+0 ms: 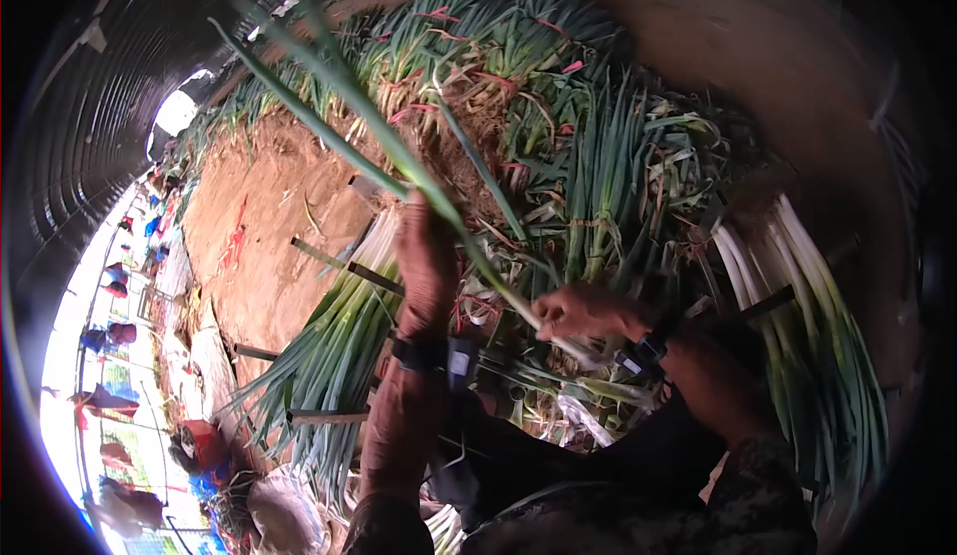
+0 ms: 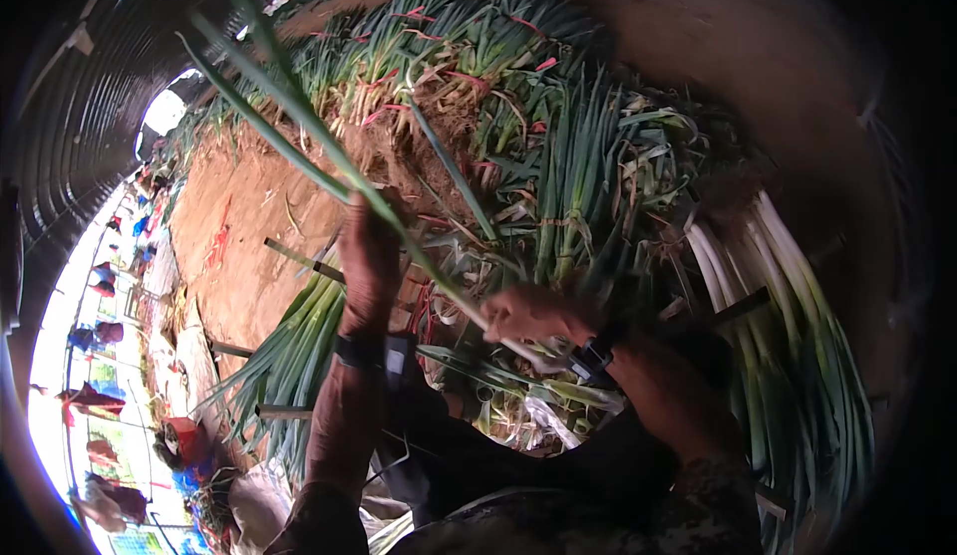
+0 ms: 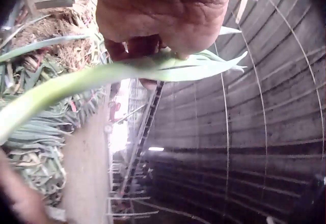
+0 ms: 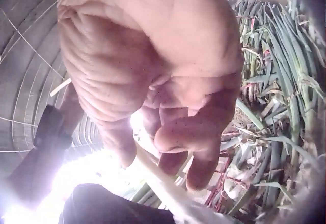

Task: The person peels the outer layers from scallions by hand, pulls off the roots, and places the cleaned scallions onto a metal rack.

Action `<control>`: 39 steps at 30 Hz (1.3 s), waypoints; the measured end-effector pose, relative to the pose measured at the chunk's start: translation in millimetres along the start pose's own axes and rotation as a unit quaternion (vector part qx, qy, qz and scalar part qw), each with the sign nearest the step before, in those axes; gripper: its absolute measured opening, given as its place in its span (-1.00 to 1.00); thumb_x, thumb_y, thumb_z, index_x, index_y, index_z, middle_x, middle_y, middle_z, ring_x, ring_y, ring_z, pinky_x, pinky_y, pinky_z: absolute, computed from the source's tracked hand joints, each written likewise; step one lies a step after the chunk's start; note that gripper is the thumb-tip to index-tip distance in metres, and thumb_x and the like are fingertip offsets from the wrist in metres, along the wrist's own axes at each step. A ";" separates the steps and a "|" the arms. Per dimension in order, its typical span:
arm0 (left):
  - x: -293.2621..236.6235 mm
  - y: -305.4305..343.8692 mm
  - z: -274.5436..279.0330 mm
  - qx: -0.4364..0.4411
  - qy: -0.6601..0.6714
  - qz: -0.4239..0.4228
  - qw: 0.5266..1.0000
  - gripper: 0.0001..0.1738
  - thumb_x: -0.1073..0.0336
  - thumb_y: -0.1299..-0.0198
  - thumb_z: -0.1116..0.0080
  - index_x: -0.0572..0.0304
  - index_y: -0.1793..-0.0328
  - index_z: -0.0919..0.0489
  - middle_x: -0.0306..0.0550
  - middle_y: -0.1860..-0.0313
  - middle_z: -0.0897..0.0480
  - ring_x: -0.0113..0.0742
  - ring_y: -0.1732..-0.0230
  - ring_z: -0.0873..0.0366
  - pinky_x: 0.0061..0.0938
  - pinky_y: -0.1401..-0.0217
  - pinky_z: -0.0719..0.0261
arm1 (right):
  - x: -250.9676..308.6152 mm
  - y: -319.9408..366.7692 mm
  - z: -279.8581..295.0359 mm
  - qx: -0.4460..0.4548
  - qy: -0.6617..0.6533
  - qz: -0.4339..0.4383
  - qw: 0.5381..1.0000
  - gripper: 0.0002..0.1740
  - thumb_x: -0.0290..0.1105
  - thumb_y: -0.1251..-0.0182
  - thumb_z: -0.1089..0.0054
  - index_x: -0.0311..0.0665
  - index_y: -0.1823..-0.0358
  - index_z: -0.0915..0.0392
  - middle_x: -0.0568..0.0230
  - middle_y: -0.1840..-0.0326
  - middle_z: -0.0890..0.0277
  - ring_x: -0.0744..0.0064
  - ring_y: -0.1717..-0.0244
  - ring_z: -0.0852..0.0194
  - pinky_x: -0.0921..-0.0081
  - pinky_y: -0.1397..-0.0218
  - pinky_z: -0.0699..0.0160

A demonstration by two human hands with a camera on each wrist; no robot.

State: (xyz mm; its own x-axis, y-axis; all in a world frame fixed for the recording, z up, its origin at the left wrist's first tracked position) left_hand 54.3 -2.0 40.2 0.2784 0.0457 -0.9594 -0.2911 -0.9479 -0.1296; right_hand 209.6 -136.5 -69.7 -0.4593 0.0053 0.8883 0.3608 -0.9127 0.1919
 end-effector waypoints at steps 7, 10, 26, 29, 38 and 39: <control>-20.9 -45.5 112.9 0.058 0.386 -0.055 0.919 -0.68 0.12 -0.52 0.04 0.19 -0.13 -0.53 -0.24 0.28 -0.59 -0.40 0.34 -0.52 -0.50 0.23 -0.55 | 11.0 8.0 -45.5 0.148 -0.055 0.011 0.987 -0.51 0.01 -0.36 -0.26 -0.30 0.00 -0.64 0.35 0.40 -0.60 0.57 0.40 -0.53 0.45 0.31 -0.48; -13.9 -45.3 138.2 -0.089 0.335 -0.072 0.935 -0.55 -0.09 -0.47 -0.01 0.13 -0.14 -0.52 -0.24 0.26 -0.60 -0.38 0.39 -0.50 -0.52 0.34 -0.49 | 14.4 8.2 -47.2 0.116 -0.142 -0.051 0.982 -0.55 -0.01 -0.39 -0.24 -0.29 0.02 -0.64 0.38 0.42 -0.58 0.60 0.43 -0.50 0.48 0.35 -0.46; 52.9 -29.8 246.8 -0.300 0.318 -0.006 0.900 -0.42 -0.31 -0.37 -0.01 0.11 0.08 -0.50 -0.32 0.59 -0.37 -0.48 0.70 -0.19 -0.59 0.69 -0.18 | 35.7 18.0 -26.3 0.004 -0.090 -0.007 0.996 -0.71 -0.34 -0.51 -0.16 -0.41 -0.08 -0.56 0.36 0.49 -0.57 0.66 0.46 -0.51 0.54 0.36 -0.50; 59.5 -19.9 264.8 -0.327 0.285 0.004 0.901 -0.41 -0.28 -0.41 0.05 0.15 -0.04 -0.47 -0.33 0.61 -0.33 -0.50 0.71 -0.14 -0.58 0.70 -0.12 | 53.1 34.6 -20.0 -0.018 -0.036 0.005 0.999 -0.77 -0.29 -0.51 -0.15 -0.35 0.10 -0.61 0.36 0.60 -0.53 0.68 0.56 -0.44 0.50 0.46 -0.44; 45.0 7.1 333.9 -0.412 0.227 -0.069 0.880 -0.52 -0.18 -0.49 0.20 0.06 -0.05 -0.44 -0.31 0.53 -0.36 -0.47 0.66 -0.18 -0.55 0.67 -0.11 | -15.8 57.2 19.7 -0.164 0.179 -0.010 0.970 -0.53 -0.15 -0.35 -0.30 -0.23 -0.20 -0.62 0.18 0.27 -0.72 0.31 0.35 -0.69 0.40 0.25 -0.64; 46.2 2.2 331.4 -0.393 0.246 -0.062 0.884 -0.59 -0.10 -0.48 0.18 0.06 -0.03 -0.43 -0.29 0.52 -0.37 -0.43 0.64 -0.20 -0.53 0.64 -0.15 | -17.5 53.4 14.9 -0.167 0.277 0.065 0.944 -0.51 -0.12 -0.32 -0.32 -0.23 -0.19 -0.62 0.15 0.21 -0.73 0.27 0.28 -0.71 0.39 0.18 -0.65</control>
State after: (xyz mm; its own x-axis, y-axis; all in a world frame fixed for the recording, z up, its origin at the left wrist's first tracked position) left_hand -236.8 102.5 -87.5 0.6839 0.2058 -0.6999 0.4417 -0.8804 0.1727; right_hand 249.0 -179.2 -68.8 -0.8157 -0.2459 0.5236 0.2101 -0.9693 -0.1279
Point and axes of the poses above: each hand's wrist, its own y-axis away from the middle knuckle, its own z-axis out of the back of the hand, x = y × z, the point moved 5 cm from there along -y, towards the middle knuckle
